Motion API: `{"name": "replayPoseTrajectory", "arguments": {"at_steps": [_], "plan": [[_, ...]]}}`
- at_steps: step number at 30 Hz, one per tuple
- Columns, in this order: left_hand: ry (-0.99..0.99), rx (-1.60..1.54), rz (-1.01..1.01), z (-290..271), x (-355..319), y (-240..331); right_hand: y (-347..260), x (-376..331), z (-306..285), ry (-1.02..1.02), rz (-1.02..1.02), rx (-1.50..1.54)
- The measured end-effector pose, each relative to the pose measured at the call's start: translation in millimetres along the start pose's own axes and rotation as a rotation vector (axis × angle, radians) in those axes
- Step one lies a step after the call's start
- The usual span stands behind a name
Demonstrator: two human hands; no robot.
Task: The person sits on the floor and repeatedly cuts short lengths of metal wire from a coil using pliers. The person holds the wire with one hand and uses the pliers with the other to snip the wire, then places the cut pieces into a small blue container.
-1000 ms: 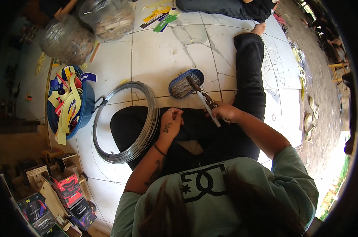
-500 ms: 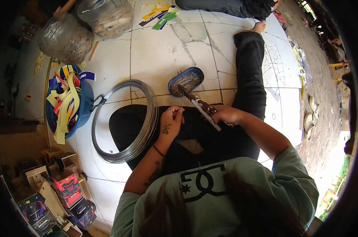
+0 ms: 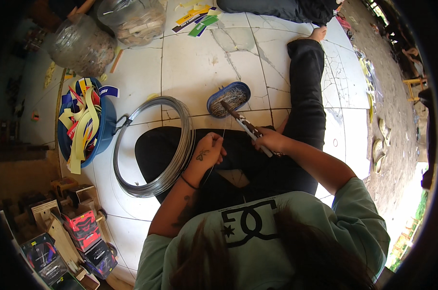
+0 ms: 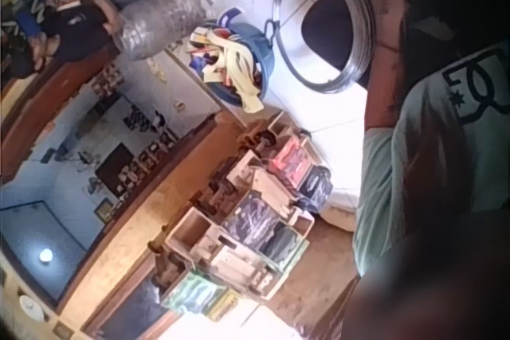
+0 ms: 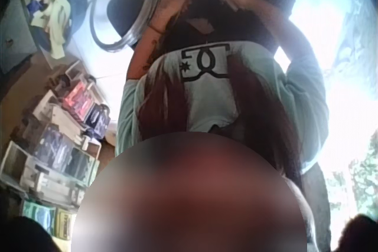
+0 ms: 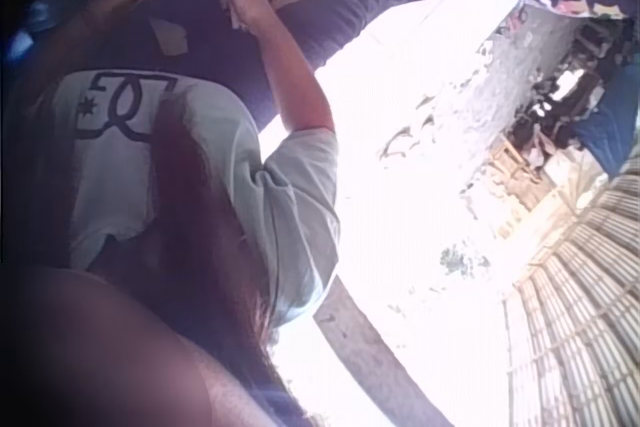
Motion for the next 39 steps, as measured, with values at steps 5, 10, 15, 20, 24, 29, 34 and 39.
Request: {"name": "replayPoseTrajectory", "arguments": {"at_steps": [5,10,15,20,24,29,34,39], "plan": [[0.087,0.17,0.133,-2.8,0.9,2.8,-6.5,9.8,1.3,0.137,-0.018,-0.008],[0.184,0.202,0.213,7.6,10.2,-3.7,-6.7,18.4,5.0,0.174,-0.011,0.0],[0.193,0.162,0.221,6.4,12.2,-5.8,-2.3,19.7,0.5,0.123,0.008,0.063],[0.218,0.042,0.212,3.9,11.4,-3.1,6.7,4.6,-18.8,-0.147,-0.063,0.249],[0.215,0.052,0.265,3.1,12.1,0.3,12.7,-6.0,-20.1,-0.183,-0.063,0.246],[0.202,0.018,0.264,5.7,11.4,2.8,-1.0,-15.0,-19.9,-0.113,-0.118,0.121],[0.18,0.018,0.288,9.0,11.8,5.6,-14.3,-21.9,-17.0,-0.122,-0.115,0.041],[0.193,0.012,0.337,10.7,16.2,1.4,-12.0,-15.2,-15.7,-0.1,-0.139,-0.04]]}}
Point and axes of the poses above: each hand's wrist, its own x-axis towards the middle knuckle, its own z-axis out of the palm, y = z × x, the point moved 2 cm from there along x, towards the middle knuckle, and after that the axes turned 3 degrees about y, right-handed, at the moved point
